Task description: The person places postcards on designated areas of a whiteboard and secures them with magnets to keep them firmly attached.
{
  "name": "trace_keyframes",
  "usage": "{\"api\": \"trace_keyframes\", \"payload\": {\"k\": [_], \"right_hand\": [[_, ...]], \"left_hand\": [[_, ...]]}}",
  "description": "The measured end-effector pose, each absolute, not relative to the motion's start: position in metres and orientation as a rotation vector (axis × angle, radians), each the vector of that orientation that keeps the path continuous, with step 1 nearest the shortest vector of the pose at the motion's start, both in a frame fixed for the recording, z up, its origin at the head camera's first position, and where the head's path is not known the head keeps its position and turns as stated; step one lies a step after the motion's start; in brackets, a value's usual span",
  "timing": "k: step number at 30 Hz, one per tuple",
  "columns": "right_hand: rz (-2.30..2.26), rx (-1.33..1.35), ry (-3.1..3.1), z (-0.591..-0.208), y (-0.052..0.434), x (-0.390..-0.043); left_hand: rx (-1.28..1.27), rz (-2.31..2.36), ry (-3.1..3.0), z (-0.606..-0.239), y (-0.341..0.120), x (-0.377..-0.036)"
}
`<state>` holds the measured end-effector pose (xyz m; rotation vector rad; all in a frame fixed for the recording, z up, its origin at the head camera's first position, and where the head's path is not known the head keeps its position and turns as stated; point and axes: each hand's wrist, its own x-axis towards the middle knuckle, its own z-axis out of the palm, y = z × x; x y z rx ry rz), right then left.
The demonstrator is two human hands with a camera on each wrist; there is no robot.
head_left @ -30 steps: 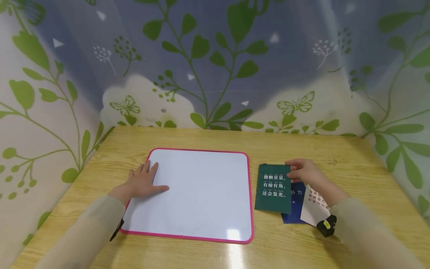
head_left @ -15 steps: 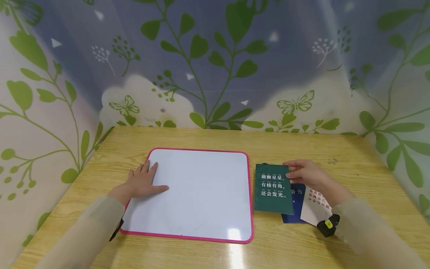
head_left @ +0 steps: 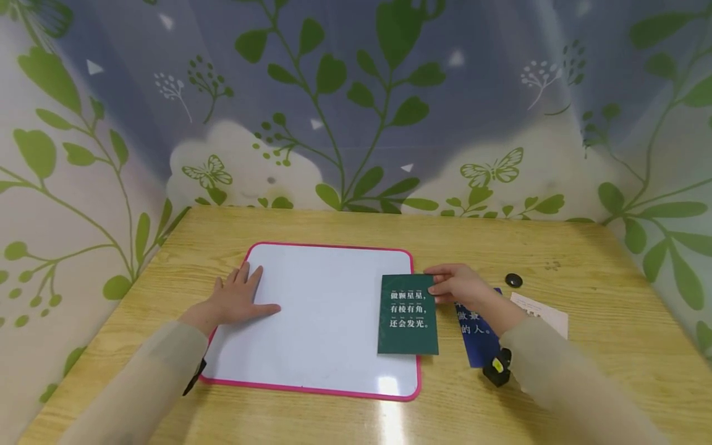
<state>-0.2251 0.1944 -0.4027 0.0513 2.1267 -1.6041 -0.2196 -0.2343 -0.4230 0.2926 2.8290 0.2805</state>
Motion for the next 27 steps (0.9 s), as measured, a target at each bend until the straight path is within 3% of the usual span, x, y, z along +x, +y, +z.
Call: {"api": "trace_keyframes", "payload": {"k": [19,27], "right_hand": [[-1.484,0.078,2.285,-0.412,0.139,-0.236],[-0.968,-0.081,2.684,-0.398,0.140,-0.233]], "left_hand": [[0.294,0.279,2.826,-0.421,-0.234,-0.219],[0.359,0.256,2.864,-0.416,-0.223,-0.222]]}}
